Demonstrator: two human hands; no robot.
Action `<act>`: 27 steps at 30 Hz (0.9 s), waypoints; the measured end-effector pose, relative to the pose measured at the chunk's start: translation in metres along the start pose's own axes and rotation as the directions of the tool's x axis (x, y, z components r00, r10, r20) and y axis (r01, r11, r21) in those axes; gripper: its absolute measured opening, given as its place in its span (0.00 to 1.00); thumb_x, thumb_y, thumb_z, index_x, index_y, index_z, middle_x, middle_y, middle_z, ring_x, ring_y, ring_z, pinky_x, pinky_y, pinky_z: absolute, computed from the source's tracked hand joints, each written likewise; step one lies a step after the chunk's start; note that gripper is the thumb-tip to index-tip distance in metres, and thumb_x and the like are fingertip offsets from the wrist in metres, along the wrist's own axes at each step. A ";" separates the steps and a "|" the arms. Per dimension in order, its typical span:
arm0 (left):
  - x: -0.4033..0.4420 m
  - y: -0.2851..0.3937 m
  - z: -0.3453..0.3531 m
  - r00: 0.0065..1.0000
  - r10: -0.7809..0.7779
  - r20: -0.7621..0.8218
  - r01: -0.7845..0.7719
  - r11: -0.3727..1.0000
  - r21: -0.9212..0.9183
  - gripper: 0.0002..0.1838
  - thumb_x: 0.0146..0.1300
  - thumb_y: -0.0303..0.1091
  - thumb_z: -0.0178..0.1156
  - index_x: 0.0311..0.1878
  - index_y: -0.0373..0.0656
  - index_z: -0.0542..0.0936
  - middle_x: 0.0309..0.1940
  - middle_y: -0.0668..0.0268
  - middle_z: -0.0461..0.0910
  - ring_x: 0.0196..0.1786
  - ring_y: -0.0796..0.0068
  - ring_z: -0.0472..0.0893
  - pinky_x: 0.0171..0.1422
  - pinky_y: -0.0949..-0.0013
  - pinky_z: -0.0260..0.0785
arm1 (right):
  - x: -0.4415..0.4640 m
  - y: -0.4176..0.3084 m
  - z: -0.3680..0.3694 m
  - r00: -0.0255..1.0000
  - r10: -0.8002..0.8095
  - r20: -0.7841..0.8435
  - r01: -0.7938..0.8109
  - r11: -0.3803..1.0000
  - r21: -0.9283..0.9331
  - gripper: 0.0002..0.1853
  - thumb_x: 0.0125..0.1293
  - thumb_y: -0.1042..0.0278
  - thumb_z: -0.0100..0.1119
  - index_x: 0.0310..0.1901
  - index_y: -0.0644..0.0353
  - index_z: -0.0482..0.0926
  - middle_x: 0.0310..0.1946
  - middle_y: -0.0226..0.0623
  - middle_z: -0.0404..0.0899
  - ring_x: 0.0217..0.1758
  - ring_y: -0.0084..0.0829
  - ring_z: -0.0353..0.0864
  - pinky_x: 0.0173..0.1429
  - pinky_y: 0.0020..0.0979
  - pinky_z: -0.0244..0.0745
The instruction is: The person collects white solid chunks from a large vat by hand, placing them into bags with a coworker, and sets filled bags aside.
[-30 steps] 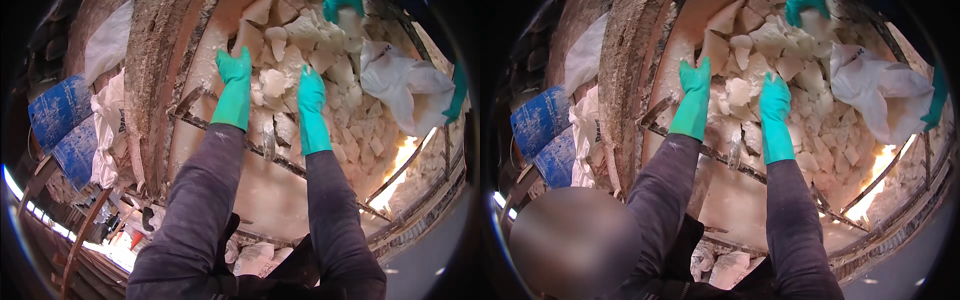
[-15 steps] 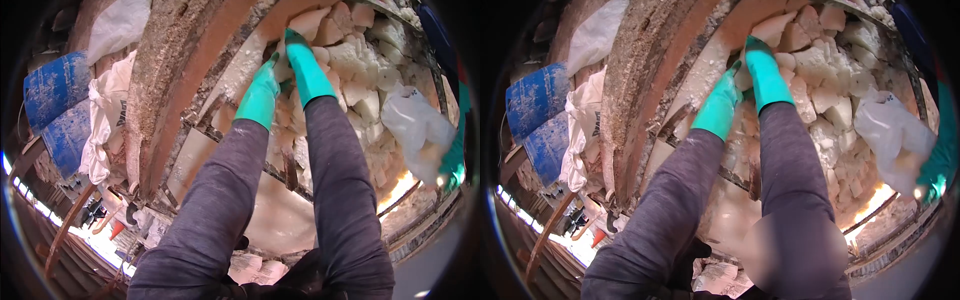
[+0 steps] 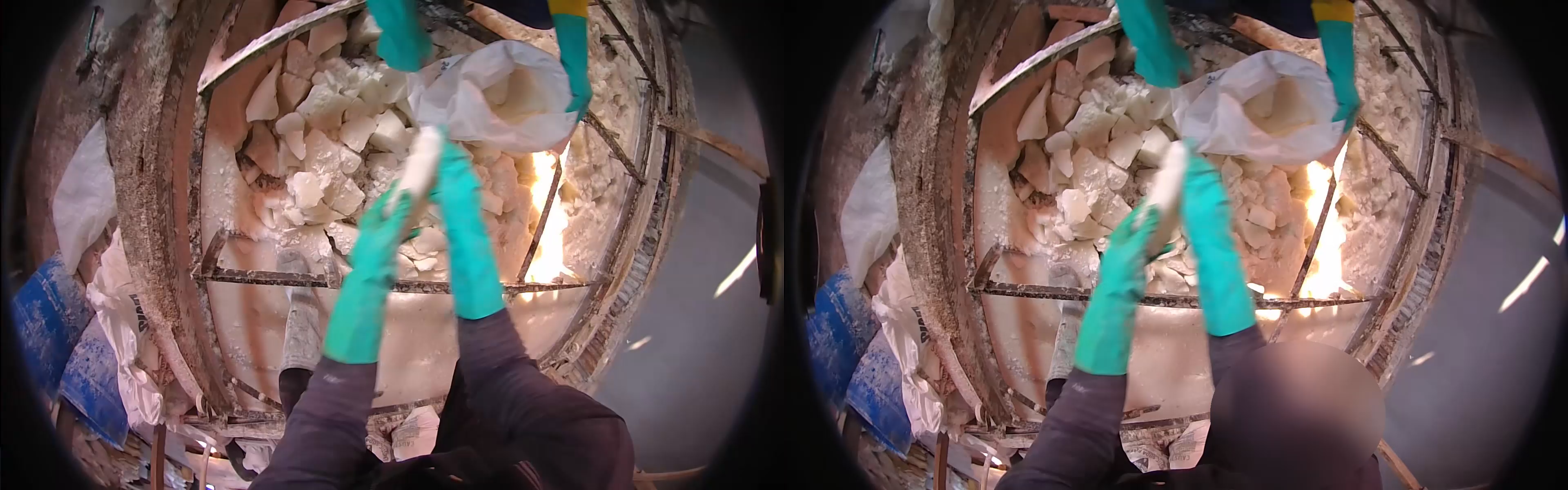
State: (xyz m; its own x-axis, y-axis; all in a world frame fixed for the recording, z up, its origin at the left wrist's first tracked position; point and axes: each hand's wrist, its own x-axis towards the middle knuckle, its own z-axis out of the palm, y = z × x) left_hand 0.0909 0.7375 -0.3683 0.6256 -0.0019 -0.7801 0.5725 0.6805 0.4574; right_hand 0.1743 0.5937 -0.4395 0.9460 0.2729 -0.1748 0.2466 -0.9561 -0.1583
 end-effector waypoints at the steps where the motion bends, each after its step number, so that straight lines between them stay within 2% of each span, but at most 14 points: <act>1: 0.005 -0.008 0.034 0.993 0.031 0.113 -0.034 0.999 0.021 0.34 0.63 0.51 0.63 0.66 0.38 0.70 0.51 0.56 0.78 0.47 0.71 0.80 0.43 0.72 0.77 | 0.006 0.033 -0.042 0.983 0.139 0.120 -0.150 0.984 0.092 0.17 0.74 0.66 0.41 0.58 0.59 0.74 0.47 0.41 0.80 0.43 0.33 0.83 0.43 0.35 0.79; 2: 0.009 -0.014 0.073 0.979 0.067 0.192 -0.074 0.997 0.028 0.33 0.64 0.50 0.62 0.65 0.39 0.71 0.49 0.59 0.78 0.43 0.73 0.79 0.40 0.72 0.76 | 0.027 0.045 -0.081 0.917 0.314 0.245 -0.385 0.855 0.348 0.17 0.75 0.63 0.41 0.57 0.59 0.75 0.46 0.41 0.81 0.41 0.34 0.82 0.42 0.35 0.79; 4: 0.036 -0.010 0.130 0.944 0.078 0.319 -0.103 0.993 0.060 0.31 0.64 0.49 0.62 0.64 0.38 0.72 0.48 0.60 0.77 0.43 0.72 0.77 0.40 0.70 0.75 | 0.070 0.069 -0.156 0.643 0.615 0.456 -0.690 0.208 0.693 0.18 0.76 0.57 0.40 0.54 0.58 0.77 0.43 0.40 0.82 0.36 0.35 0.82 0.39 0.35 0.78; 7: 0.072 0.007 0.183 0.906 0.072 0.418 -0.062 0.997 -0.037 0.29 0.65 0.47 0.61 0.61 0.35 0.72 0.48 0.63 0.76 0.46 0.72 0.75 0.41 0.66 0.75 | 0.111 0.125 -0.165 0.641 0.659 0.393 -0.682 0.255 0.686 0.18 0.72 0.57 0.47 0.53 0.60 0.77 0.44 0.37 0.81 0.37 0.35 0.82 0.38 0.34 0.78; 10: 0.111 0.004 0.181 0.996 -0.077 0.048 0.061 0.958 0.280 0.29 0.65 0.47 0.62 0.60 0.35 0.71 0.49 0.64 0.77 0.46 0.73 0.75 0.43 0.65 0.73 | 0.102 0.161 -0.163 0.761 0.551 0.342 -0.541 0.249 0.803 0.18 0.70 0.59 0.52 0.54 0.61 0.75 0.45 0.36 0.80 0.39 0.35 0.81 0.37 0.33 0.78; 13: 0.108 -0.059 0.119 0.903 0.429 -0.017 -0.411 0.875 0.254 0.33 0.64 0.48 0.63 0.64 0.34 0.69 0.55 0.55 0.75 0.54 0.65 0.76 0.57 0.64 0.70 | 0.055 0.183 -0.159 0.869 0.429 0.246 -0.300 0.062 0.952 0.21 0.69 0.67 0.52 0.63 0.59 0.70 0.49 0.35 0.79 0.45 0.33 0.80 0.36 0.30 0.78; 14: 0.089 -0.074 0.093 0.931 0.362 -0.041 -0.350 0.920 0.177 0.33 0.63 0.46 0.64 0.64 0.34 0.68 0.57 0.54 0.74 0.58 0.64 0.73 0.62 0.63 0.66 | 0.026 0.170 -0.154 0.892 0.415 0.177 -0.230 0.080 0.970 0.23 0.69 0.68 0.52 0.66 0.58 0.67 0.50 0.35 0.78 0.48 0.32 0.79 0.36 0.27 0.77; 15: 0.065 -0.088 0.062 0.947 0.311 -0.079 -0.303 0.948 0.098 0.33 0.63 0.44 0.65 0.64 0.33 0.68 0.60 0.53 0.73 0.62 0.63 0.71 0.68 0.62 0.61 | -0.007 0.178 -0.124 0.895 0.357 0.267 -0.213 -0.185 0.959 0.26 0.71 0.69 0.49 0.70 0.57 0.63 0.51 0.32 0.76 0.54 0.29 0.76 0.33 0.21 0.74; 16: 0.044 -0.095 0.030 0.945 0.271 -0.181 -0.256 0.961 0.102 0.31 0.62 0.45 0.66 0.61 0.35 0.70 0.54 0.59 0.75 0.53 0.69 0.72 0.58 0.66 0.65 | -0.032 0.196 -0.070 0.829 0.332 0.450 -0.290 -0.433 0.853 0.20 0.73 0.63 0.49 0.63 0.57 0.71 0.43 0.30 0.79 0.43 0.27 0.80 0.26 0.19 0.71; 18: 0.024 -0.092 -0.027 0.907 0.219 -0.360 -0.214 0.975 0.053 0.27 0.62 0.46 0.66 0.59 0.40 0.73 0.49 0.65 0.76 0.45 0.75 0.73 0.48 0.69 0.68 | -0.101 0.169 -0.031 0.589 0.274 0.760 -0.672 -0.355 0.650 0.17 0.67 0.44 0.55 0.37 0.50 0.79 0.19 0.26 0.72 0.14 0.24 0.66 0.15 0.25 0.62; 19: 0.021 -0.085 -0.060 0.878 0.208 -0.432 -0.225 0.974 0.012 0.27 0.62 0.45 0.66 0.59 0.41 0.73 0.48 0.64 0.76 0.44 0.75 0.72 0.48 0.68 0.68 | -0.127 0.132 -0.008 0.530 0.453 0.717 -0.786 -0.054 0.615 0.18 0.66 0.42 0.56 0.39 0.50 0.78 0.22 0.26 0.72 0.14 0.24 0.63 0.17 0.26 0.61; 21: 0.020 -0.073 -0.112 0.841 0.164 -0.516 -0.247 0.964 -0.096 0.25 0.61 0.46 0.66 0.58 0.44 0.74 0.47 0.64 0.75 0.44 0.74 0.72 0.48 0.67 0.69 | -0.141 0.042 -0.002 0.324 0.365 0.873 -0.938 0.000 0.348 0.18 0.69 0.45 0.52 0.45 0.49 0.81 0.25 0.23 0.75 0.17 0.20 0.65 0.20 0.21 0.60; 23: 0.039 -0.053 -0.160 0.823 0.117 -0.556 -0.280 0.935 -0.218 0.24 0.60 0.47 0.66 0.56 0.46 0.75 0.44 0.65 0.74 0.43 0.72 0.72 0.47 0.67 0.69 | -0.123 -0.010 0.051 0.342 0.240 0.908 -0.936 0.176 0.306 0.19 0.68 0.44 0.53 0.54 0.43 0.79 0.30 0.26 0.76 0.22 0.20 0.69 0.26 0.24 0.65; 27: 0.079 -0.039 -0.230 0.841 -0.134 -0.524 -0.144 0.878 -0.456 0.22 0.60 0.48 0.65 0.54 0.49 0.77 0.40 0.68 0.72 0.43 0.70 0.72 0.45 0.66 0.70 | -0.040 -0.057 0.200 0.866 0.006 0.500 -0.407 0.588 0.699 0.24 0.70 0.45 0.47 0.59 0.50 0.76 0.33 0.30 0.77 0.32 0.23 0.73 0.35 0.26 0.69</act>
State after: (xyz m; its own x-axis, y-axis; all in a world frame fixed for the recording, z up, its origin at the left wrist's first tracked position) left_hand -0.0035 0.8794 -0.5455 0.1721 0.2910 -0.9411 0.1710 0.9321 0.3194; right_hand 0.0800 0.6588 -0.6173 0.7159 0.2839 -0.6379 -0.3875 -0.5984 -0.7012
